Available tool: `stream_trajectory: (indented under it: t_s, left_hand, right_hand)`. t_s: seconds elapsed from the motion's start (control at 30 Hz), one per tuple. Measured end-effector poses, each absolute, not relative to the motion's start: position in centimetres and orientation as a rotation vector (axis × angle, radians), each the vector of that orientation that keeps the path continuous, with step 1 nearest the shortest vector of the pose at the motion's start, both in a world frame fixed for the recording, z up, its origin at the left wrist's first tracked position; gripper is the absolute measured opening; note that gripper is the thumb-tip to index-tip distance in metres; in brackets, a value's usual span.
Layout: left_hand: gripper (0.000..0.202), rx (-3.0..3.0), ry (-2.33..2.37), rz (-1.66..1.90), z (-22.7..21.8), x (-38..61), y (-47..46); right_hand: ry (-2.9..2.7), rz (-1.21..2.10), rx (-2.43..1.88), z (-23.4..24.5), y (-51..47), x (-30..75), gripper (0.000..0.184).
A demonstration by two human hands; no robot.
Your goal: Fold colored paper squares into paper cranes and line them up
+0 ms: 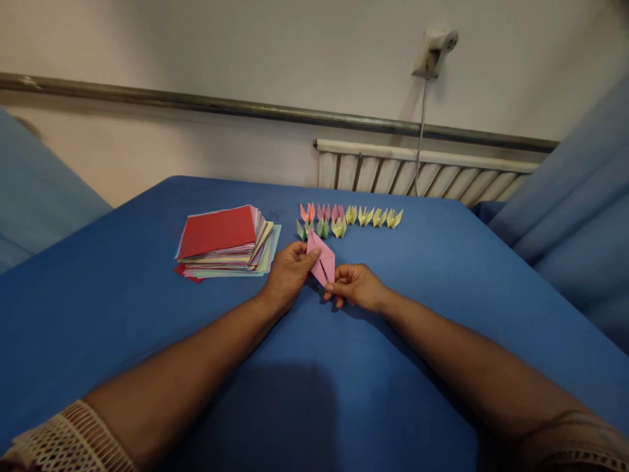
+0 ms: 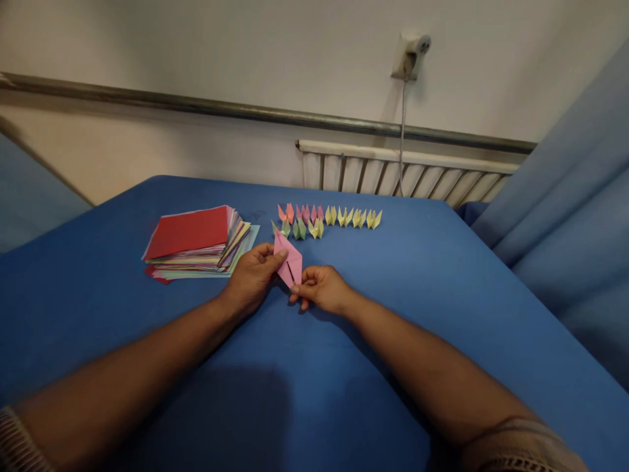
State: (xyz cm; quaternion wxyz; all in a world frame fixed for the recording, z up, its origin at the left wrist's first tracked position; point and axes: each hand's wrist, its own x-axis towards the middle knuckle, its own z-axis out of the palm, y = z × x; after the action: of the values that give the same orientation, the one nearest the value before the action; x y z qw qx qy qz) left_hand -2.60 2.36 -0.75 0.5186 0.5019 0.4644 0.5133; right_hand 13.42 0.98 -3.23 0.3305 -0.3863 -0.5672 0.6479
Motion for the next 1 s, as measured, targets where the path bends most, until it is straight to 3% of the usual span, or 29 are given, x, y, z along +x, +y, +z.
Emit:
stream_trajectory:
  t_s: [0.43,0.73,1.0]
  left_hand:
    - [0.034,1.181,1.151,1.234,-0.5,-3.0,2.8]
    - [0.031,1.453,1.093,0.893,-0.9,-3.0,2.4]
    - [0.022,1.595,1.138,0.782,-0.5,-3.0,1.9]
  right_hand:
    - [-1.606,1.834,-0.905,-3.2,1.6,14.9,0.028]
    - [-1.334,1.468,-0.952,-3.1,2.1,14.5,0.034]
    - [-1.277,1.396,-1.019,-3.2,2.2,14.4,0.031]
